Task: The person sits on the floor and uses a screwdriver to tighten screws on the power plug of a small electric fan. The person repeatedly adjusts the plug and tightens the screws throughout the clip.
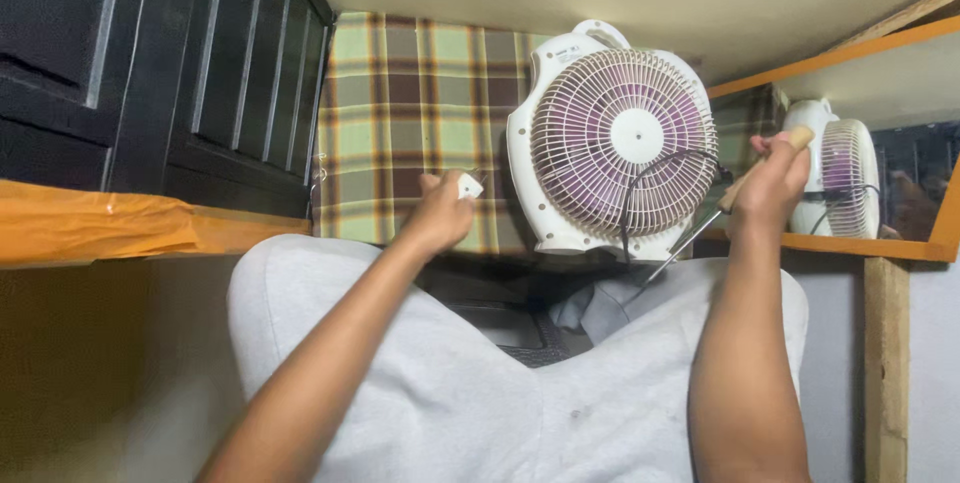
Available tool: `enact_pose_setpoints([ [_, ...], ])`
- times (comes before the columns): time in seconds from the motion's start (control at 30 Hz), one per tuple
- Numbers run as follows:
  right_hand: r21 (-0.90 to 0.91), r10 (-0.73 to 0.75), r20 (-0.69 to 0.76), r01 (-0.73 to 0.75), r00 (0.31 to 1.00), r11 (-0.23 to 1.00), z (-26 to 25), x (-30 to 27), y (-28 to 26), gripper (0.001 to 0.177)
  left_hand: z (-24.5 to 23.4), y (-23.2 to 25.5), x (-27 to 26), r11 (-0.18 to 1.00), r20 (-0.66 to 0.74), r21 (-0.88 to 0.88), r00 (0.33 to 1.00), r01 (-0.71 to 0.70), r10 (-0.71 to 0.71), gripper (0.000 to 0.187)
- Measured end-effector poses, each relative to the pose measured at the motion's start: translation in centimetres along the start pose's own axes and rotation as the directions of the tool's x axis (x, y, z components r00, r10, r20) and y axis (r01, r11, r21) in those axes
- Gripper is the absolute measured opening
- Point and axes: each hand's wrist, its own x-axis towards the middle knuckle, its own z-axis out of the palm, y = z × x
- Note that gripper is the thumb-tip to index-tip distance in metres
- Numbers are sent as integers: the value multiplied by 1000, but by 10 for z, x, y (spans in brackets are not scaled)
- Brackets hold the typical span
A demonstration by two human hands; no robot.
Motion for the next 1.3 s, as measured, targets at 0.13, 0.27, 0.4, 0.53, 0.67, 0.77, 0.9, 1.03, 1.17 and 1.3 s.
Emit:
enact_pose_setpoints([
  [0.13, 462, -147, 134, 70, 980, 884, 4, -39, -31, 37, -40, -25, -12, 970, -14, 171, 984, -171, 176, 38],
  [0.27, 426, -173, 327, 18, 929, 904, 30, -92, -81, 41, -35, -29, -12, 977, -181, 128, 964, -173, 195, 34],
  [0.4, 431, -315, 463, 100, 829, 897, 65, -143, -105, 44, -17, -37, -17, 978, -132, 119, 974, -169, 185, 34],
  [0.53, 392, -580, 430, 436, 691, 810, 103, -171, -108, 45, -16, -39, -12, 967, -58, 168, 977, -191, 203, 33],
  [0.67, 495, -695, 420, 495, 583, 714, 132, -182, -98, 46, -17, -31, -4, 959, -35, 215, 979, -187, 199, 31],
  [0.77, 429, -724, 459, 585, 515, 688, 142, -183, -92, 48, -22, -27, -1, 969, -46, 194, 985, -155, 167, 33],
  [0.9, 439, -735, 444, 591, 512, 677, 149, -184, -83, 48, -23, -29, 2, 978, -21, 161, 991, -130, 135, 32],
  [1.03, 446, -727, 468, 576, 502, 685, 156, -184, -79, 48, -20, -32, 5, 985, -26, 93, 988, -146, 149, 33],
  [1.17, 427, -731, 482, 599, 483, 677, 160, -184, -75, 50, -19, -35, 7, 986, -49, 54, 986, -159, 162, 31],
  [1.3, 425, -731, 479, 600, 486, 678, 160, -186, -73, 51, -20, -34, 7, 987, -46, 51, 986, -155, 158, 28],
])
